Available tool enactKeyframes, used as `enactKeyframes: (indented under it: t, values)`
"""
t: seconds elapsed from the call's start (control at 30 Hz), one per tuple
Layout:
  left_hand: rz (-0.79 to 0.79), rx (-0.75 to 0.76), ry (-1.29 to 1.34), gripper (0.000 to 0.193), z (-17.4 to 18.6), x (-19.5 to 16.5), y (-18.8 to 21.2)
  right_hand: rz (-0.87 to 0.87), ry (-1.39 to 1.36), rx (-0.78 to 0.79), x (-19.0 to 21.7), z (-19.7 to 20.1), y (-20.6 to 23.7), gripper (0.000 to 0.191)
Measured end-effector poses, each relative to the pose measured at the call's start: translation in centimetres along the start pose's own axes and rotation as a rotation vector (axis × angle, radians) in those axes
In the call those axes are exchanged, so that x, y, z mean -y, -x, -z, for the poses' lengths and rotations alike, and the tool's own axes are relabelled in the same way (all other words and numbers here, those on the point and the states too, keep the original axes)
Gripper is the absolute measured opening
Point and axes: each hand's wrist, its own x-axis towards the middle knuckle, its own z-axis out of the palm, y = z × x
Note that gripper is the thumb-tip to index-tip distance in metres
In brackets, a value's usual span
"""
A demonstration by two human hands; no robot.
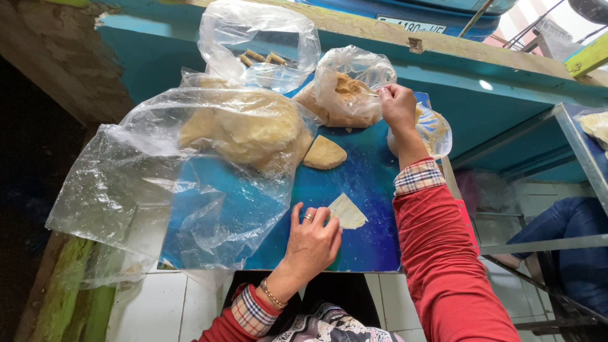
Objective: The person sits at a small table folding square dough wrappers around a spoonful of brown filling taken from a plastic bag, pinching the edges closed by hand and setting the finished filled pastry on the table with other completed ones.
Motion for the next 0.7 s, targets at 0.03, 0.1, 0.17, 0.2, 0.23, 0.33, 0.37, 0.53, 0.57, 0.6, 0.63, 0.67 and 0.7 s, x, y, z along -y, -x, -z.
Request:
enactKeyframes:
  t: [0.03,0.1,0.17,0.2,0.23,0.33,0.37,0.53,0.57,0.6,0.63,0.67,0.7]
  values:
    - [0.007,-0.008,0.01,0.013,0.0,0.0,0.0,-0.062,-0.086,0.01,-0.2,0.2,0.2,0.019]
    - [0.019,-0.021,0.029,0.011,0.0,0.1,0.0,-0.133,-0.35,0.098,-0.9,1.0,0.8,0.019]
    - [0.035,-0.034,0.052,0.009,0.0,0.2,0.1,-0.188,-0.508,0.184,-1.8,2.0,2.6,0.018]
    - [0.041,-0.039,0.066,0.008,-0.1,0.3,0.1,-0.202,-0.535,0.223,-2.3,2.9,4.2,0.017]
    - [0.049,-0.044,0.086,0.008,-0.3,0.5,0.1,-0.213,-0.562,0.26,-2.6,3.8,5.8,0.016]
    - [0.084,-0.05,0.133,0.007,-0.5,0.8,0.2,-0.248,-0.493,0.359,-3.3,5.9,12.4,0.015]
    - [0.095,-0.05,0.136,0.006,-0.4,0.9,0.3,-0.265,-0.469,0.383,-3.4,6.4,14.5,0.017]
    - [0.069,-0.081,0.119,0.014,0.0,1.0,-0.3,-0.131,-0.358,0.405,-2.6,8.2,22.0,0.021]
    - [0.041,-0.085,0.107,0.018,0.0,1.0,-0.5,-0.129,-0.303,0.395,-2.3,8.3,22.8,0.022]
    - [0.013,-0.09,0.092,0.021,0.1,1.0,-0.8,-0.124,-0.249,0.385,-1.8,8.4,23.5,0.022]
    - [-0.007,-0.066,0.065,0.022,0.1,0.9,-1.1,-0.122,-0.194,0.375,-1.4,8.5,24.0,0.022]
    - [-0.026,-0.043,0.038,0.022,0.1,0.7,-1.3,-0.08,-0.191,0.352,-1.0,8.6,24.4,0.021]
    - [-0.048,-0.022,0.009,0.023,0.0,0.6,-1.5,-0.036,-0.188,0.326,-0.5,8.6,24.6,0.021]
